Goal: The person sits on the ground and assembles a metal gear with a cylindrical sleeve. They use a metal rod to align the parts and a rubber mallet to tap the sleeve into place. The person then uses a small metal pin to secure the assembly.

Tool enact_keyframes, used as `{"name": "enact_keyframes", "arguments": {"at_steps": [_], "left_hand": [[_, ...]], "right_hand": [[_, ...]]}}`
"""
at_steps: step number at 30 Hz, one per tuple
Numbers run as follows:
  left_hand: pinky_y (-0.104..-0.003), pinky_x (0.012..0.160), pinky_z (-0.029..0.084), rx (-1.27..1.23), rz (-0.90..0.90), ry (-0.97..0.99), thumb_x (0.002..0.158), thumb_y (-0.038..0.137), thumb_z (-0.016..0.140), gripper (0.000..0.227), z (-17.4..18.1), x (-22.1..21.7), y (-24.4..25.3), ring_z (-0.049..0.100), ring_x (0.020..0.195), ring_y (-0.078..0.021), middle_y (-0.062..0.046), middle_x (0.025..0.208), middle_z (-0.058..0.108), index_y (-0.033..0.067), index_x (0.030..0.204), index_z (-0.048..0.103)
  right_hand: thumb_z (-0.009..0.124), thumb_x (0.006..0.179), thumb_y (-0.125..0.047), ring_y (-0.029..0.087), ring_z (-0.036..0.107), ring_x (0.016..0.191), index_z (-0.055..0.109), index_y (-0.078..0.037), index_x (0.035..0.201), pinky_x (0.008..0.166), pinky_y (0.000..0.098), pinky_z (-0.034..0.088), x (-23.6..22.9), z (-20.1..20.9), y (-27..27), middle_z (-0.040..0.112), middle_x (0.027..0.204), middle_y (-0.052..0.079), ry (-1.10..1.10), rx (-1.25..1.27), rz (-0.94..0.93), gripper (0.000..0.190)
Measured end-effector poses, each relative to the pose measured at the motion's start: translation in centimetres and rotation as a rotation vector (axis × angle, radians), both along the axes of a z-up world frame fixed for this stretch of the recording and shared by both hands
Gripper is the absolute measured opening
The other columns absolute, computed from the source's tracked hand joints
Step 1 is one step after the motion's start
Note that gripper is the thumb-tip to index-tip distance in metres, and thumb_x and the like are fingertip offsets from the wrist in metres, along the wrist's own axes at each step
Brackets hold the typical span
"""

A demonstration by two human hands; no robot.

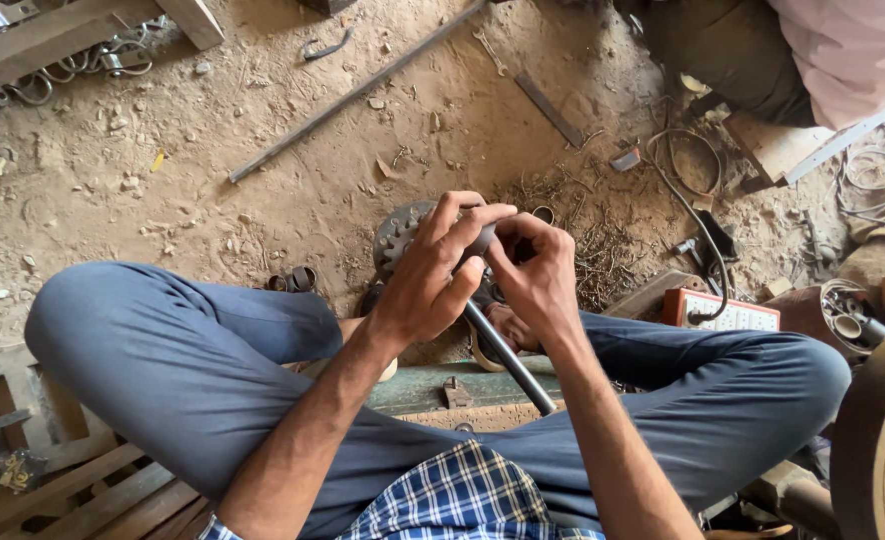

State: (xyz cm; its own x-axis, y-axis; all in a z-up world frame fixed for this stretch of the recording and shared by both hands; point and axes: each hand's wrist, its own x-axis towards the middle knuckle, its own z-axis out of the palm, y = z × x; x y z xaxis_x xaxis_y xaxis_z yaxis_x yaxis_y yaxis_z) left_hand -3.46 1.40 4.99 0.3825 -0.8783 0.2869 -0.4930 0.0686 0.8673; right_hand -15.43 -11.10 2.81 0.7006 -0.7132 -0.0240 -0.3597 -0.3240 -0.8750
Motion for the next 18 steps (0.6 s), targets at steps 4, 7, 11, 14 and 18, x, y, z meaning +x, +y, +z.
{"name": "enact_keyframes", "arguments": {"at_steps": [4,7,11,14,18], "left_hand": [[-0.044,0.108,0.049,0.021,-0.004,0.106,0.092,0.025,0.042,0.054,-0.4,-0.1,-0.2,0.06,0.12,-0.0307,-0.017,0.132,0.054,0.0069,0.141,0.056],[-0.041,0.108,0.05,0.01,-0.004,0.143,0.093,0.027,0.038,0.054,-0.7,0.0,-0.4,0.061,0.119,-0.0276,-0.016,0.13,0.056,0.0049,0.138,0.057],[-0.04,0.096,0.051,0.07,-0.023,0.285,0.097,0.029,0.03,0.055,-1.0,0.6,-0.5,0.062,0.106,-0.0256,-0.015,0.121,0.06,0.004,0.137,0.058],[-0.04,0.092,0.052,0.129,-0.004,0.315,0.096,0.028,0.027,0.058,-1.1,0.8,-0.6,0.062,0.101,-0.0255,-0.015,0.124,0.06,0.0052,0.14,0.057],[-0.042,0.104,0.051,0.044,-0.016,0.179,0.104,0.029,0.028,0.053,-1.4,0.4,-0.5,0.062,0.115,-0.0254,-0.015,0.129,0.058,0.0059,0.142,0.056]], "right_hand": [[0.073,0.091,-0.018,0.007,0.066,0.064,0.078,0.0,0.096,0.062,0.0233,0.053,-0.2,-0.1,-0.2,0.075,0.074,0.004,0.027,0.061,0.016,0.019],[0.072,0.092,-0.019,0.007,0.068,0.066,0.079,-0.001,0.1,0.063,0.0233,0.055,-0.4,0.0,-0.2,0.077,0.077,0.005,0.058,0.126,0.037,0.021],[0.072,0.095,-0.021,0.006,0.07,0.07,0.079,-0.001,0.104,0.065,0.0232,0.056,-0.8,0.4,-0.3,0.079,0.082,0.004,0.061,0.266,0.048,0.023],[0.074,0.094,-0.019,0.007,0.068,0.07,0.078,-0.002,0.109,0.063,0.0236,0.055,-0.6,0.7,-0.6,0.078,0.083,0.006,0.011,0.271,0.05,0.023],[0.078,0.088,-0.014,0.009,0.075,0.073,0.077,-0.002,0.103,0.066,0.0246,0.063,-0.5,0.5,-0.4,0.079,0.087,0.007,-0.04,0.184,-0.012,0.02]]}}
